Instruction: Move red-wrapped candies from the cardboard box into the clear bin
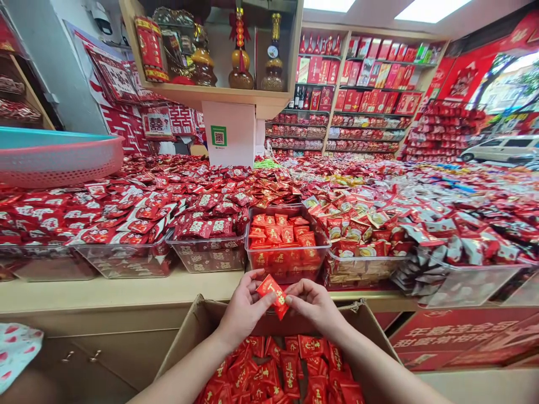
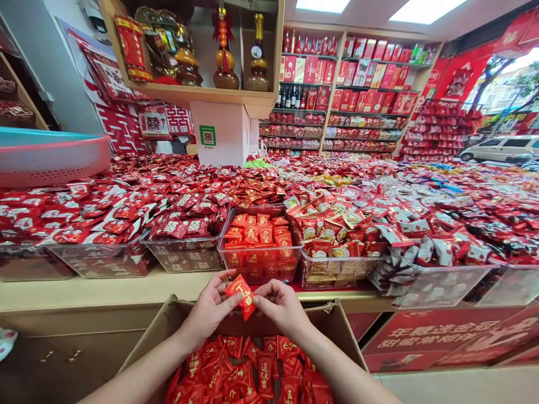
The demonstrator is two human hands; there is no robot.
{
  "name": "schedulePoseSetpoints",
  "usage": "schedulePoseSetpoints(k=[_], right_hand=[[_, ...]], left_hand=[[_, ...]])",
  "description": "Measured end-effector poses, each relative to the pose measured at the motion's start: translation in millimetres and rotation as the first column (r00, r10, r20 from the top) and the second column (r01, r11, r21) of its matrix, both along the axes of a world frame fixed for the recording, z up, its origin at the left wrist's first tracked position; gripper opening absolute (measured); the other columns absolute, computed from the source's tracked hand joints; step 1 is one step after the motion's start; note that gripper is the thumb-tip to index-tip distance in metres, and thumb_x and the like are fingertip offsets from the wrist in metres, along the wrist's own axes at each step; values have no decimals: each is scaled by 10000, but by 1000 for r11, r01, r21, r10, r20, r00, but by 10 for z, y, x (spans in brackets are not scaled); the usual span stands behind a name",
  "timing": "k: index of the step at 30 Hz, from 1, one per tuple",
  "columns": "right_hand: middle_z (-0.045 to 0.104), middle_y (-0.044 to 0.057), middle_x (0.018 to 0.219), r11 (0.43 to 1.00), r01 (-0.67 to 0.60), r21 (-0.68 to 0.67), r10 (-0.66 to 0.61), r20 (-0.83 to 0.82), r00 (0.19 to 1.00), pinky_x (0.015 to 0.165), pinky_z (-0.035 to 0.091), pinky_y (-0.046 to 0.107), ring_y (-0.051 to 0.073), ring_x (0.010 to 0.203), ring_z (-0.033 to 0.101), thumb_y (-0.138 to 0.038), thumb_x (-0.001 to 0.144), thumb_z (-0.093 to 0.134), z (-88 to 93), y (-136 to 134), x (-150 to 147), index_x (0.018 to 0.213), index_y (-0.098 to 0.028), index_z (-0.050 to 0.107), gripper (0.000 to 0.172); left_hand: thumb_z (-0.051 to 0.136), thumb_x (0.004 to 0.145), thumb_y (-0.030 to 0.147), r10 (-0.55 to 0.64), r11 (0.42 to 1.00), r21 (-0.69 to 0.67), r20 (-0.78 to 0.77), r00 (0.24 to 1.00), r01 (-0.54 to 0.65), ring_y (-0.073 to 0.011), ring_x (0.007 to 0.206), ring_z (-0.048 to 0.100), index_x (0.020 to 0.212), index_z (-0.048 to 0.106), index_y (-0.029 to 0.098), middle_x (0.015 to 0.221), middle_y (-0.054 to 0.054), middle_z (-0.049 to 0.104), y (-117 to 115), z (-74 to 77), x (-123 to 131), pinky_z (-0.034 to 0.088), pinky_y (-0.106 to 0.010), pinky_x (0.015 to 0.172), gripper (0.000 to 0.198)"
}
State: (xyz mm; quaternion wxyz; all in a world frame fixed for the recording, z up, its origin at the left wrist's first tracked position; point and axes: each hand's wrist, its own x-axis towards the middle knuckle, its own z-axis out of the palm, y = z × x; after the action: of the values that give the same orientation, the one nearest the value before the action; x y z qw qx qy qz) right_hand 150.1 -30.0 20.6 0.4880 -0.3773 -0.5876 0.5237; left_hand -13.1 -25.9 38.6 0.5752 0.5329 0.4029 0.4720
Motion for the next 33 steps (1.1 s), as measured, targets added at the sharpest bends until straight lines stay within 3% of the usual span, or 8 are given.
schedulePoseSetpoints(k=[3,6,13,17,21,24,29,33], right_hand=[[543,74,926,969,-52,241,6,188,982,688,444,283,152,806,535,-290,662,606,3,-37,11,768,-158,497,202],[488,93,1059,862,-127,490,-96,405,909,811,393,302,166,979,467,-181,679,582,-1,-76,6,867,-173,492,209],[542,79,956,718,-117,686,-295,452,842,727,437,253,131,882,521,-100,743,474,-9,-99,30,809,-179,462,104],[552,71,947,613,-53,788,-416,379,827,732,440,242,129,890,526,-95,747,480,232,-192,116,822,-187,452,123],[547,74,958,527,-59,848,-561,398,726,732,430,237,136,907,517,-132,767,465,722,-34,159,779,-187,454,58],[534,91,961,553,-143,821,-647,531,547,734,417,235,143,882,518,-184,799,419,1080,390,119,769,-165,472,64],[552,118,902,754,-246,609,-625,780,17,677,409,229,159,786,552,-103,799,346,1236,1205,0,843,-104,521,181],[597,129,859,802,-258,539,-572,818,-69,674,406,219,167,786,570,-33,756,354,1123,1513,-28,855,-88,566,240]], left_hand=[[619,642,280,-6,1000,-23,-7,1000,6,-106,638,557,1036,354,193,813,-17,591,39,-47,-5,400,-176,497,483],[609,647,295,-34,999,-44,-50,998,32,-81,537,523,1021,356,182,769,-5,584,79,-106,-16,385,-173,446,465],[387,773,418,-46,996,62,-264,963,64,-98,490,526,958,434,185,623,23,547,175,-51,-163,357,-182,413,300],[402,760,394,-22,997,56,-351,936,44,-91,476,514,868,479,165,637,14,545,233,-113,-238,369,-198,449,264],[441,731,336,-67,987,108,-379,923,116,-100,503,500,832,501,166,613,22,527,261,-242,-235,384,-213,493,206],[442,722,307,-37,979,165,-430,902,118,-106,526,485,815,520,170,595,28,509,268,-286,-224,370,-210,502,183],[449,707,279,59,961,259,-526,848,94,-118,575,473,777,553,173,598,22,512,254,-278,-219,361,-210,544,164],[440,710,274,80,955,280,-561,824,98,-125,578,481,764,565,182,604,17,533,228,-278,-231,356,-213,546,165]])
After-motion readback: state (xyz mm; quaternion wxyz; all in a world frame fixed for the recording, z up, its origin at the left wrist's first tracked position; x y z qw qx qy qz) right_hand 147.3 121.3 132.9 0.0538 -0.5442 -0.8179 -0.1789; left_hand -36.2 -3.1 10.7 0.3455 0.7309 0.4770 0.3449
